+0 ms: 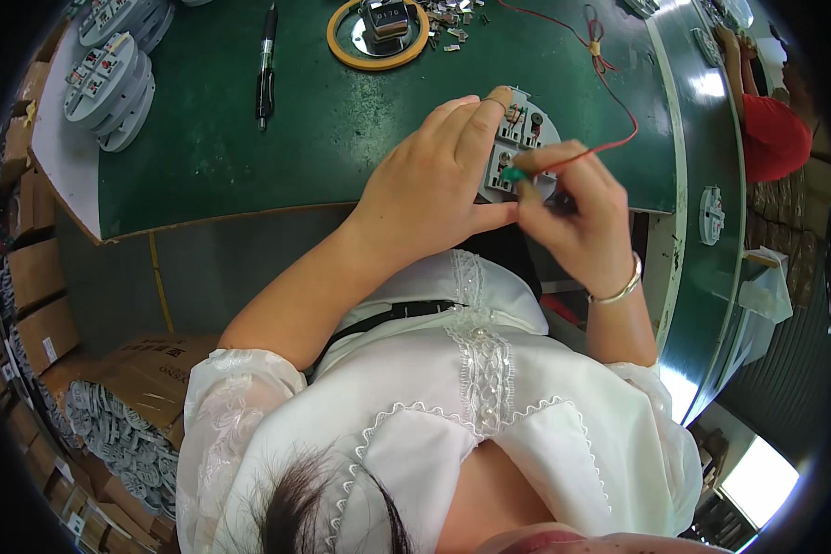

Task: Testing and assembling small circular electronic circuit boards at a factory workstation.

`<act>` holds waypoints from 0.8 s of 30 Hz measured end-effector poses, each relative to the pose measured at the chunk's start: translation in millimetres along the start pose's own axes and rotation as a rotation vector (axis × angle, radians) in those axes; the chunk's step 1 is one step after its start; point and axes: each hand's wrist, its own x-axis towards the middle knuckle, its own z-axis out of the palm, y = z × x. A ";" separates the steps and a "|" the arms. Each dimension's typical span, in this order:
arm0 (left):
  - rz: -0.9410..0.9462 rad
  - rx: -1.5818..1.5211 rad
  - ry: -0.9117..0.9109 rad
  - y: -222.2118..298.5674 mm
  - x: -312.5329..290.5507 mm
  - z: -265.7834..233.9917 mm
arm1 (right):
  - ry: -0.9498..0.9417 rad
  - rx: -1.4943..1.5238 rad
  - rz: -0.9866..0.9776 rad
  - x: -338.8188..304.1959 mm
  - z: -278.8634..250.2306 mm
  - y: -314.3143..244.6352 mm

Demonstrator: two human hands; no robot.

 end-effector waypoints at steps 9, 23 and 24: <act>-0.006 -0.006 -0.008 -4.0 -10.1 5.2 | -0.011 -0.078 -0.034 -16.0 22.3 2.7; -0.021 -0.033 0.000 -3.6 -7.5 3.5 | 0.037 -0.014 0.057 -28.8 7.6 9.7; -0.019 -0.036 -0.001 -3.6 -6.6 4.0 | 0.049 -0.049 0.013 -29.4 7.8 10.8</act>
